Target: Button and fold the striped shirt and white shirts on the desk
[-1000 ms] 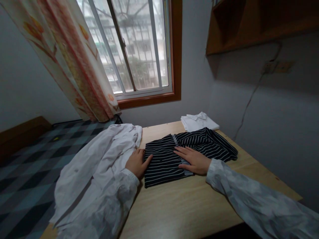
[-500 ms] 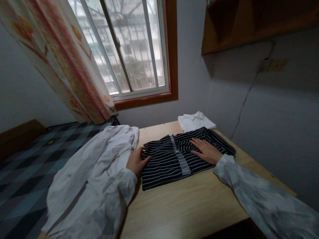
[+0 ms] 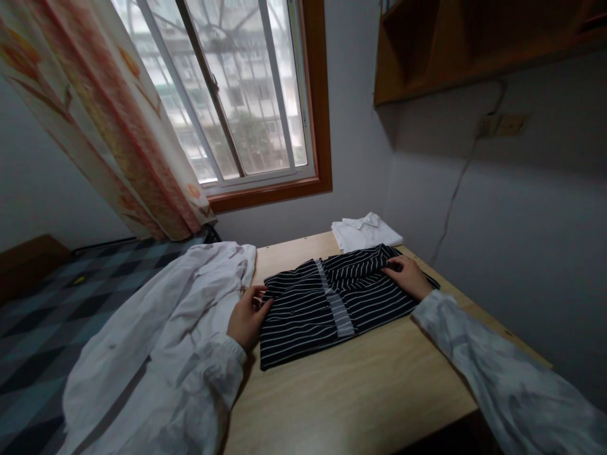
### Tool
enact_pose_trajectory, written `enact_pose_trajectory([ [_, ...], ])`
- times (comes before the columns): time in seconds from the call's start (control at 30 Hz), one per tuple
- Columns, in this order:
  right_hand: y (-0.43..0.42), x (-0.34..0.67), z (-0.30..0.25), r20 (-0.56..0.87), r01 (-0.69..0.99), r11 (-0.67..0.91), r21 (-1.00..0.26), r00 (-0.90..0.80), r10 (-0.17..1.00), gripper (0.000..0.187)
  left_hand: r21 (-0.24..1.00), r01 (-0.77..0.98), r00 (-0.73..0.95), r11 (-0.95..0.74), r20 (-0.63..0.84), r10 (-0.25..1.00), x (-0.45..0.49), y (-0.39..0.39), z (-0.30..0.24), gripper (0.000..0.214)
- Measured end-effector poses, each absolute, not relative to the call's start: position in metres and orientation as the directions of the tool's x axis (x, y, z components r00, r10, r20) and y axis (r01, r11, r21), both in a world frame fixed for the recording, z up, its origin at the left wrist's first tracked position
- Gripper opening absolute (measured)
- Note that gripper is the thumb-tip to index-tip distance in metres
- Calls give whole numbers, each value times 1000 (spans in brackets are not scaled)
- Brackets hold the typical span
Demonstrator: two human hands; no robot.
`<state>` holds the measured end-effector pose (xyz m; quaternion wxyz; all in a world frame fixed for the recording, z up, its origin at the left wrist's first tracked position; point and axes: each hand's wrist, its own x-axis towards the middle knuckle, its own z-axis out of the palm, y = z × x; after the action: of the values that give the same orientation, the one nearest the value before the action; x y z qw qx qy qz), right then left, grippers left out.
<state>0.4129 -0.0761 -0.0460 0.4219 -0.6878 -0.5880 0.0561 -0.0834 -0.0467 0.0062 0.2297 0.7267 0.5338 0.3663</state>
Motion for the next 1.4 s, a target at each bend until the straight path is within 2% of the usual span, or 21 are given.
enact_pose_trajectory([
  [0.1,-77,414,-43,368,618,72,-783,367,854,50,727,601,164,-332,294,942,-84,-47,5,47],
  [0.23,-82,410,-38,289,452,67,-889,444,848,53,719,612,166,-330,291,942,-83,-48,5,47],
  [0.3,-82,408,-34,235,401,39,-915,452,860,54,703,635,161,-321,287,944,-83,-48,5,46],
  [0.5,-65,400,-24,87,383,-74,-921,386,918,46,690,645,172,-327,286,943,-86,-47,3,46],
  [0.7,-57,404,-40,286,528,39,-849,396,872,32,705,635,166,-315,273,948,-90,-44,-2,44],
  [0.87,-69,412,-45,293,589,1,-808,400,869,33,685,660,165,-310,270,948,-90,-45,-2,44],
  [0.97,-76,406,-33,400,694,-12,-720,429,810,33,641,686,162,-344,326,931,-87,-49,2,46],
  [1.07,-84,390,-16,583,837,100,-538,284,761,34,513,720,195,-468,496,846,-82,-55,11,46],
  [1.17,-90,370,-7,601,859,327,-394,-28,799,37,325,703,396,-632,559,728,-77,-62,19,48],
  [1.27,-94,356,-12,477,795,486,-363,-289,830,42,191,620,650,-761,419,634,-73,-66,19,63],
  [1.33,-95,354,-17,417,763,524,-379,-364,833,44,143,588,736,-796,314,600,-73,-66,15,72],
  [1.4,-96,357,-19,406,760,520,-390,-365,838,40,117,591,759,-798,255,599,-74,-65,10,75],
])
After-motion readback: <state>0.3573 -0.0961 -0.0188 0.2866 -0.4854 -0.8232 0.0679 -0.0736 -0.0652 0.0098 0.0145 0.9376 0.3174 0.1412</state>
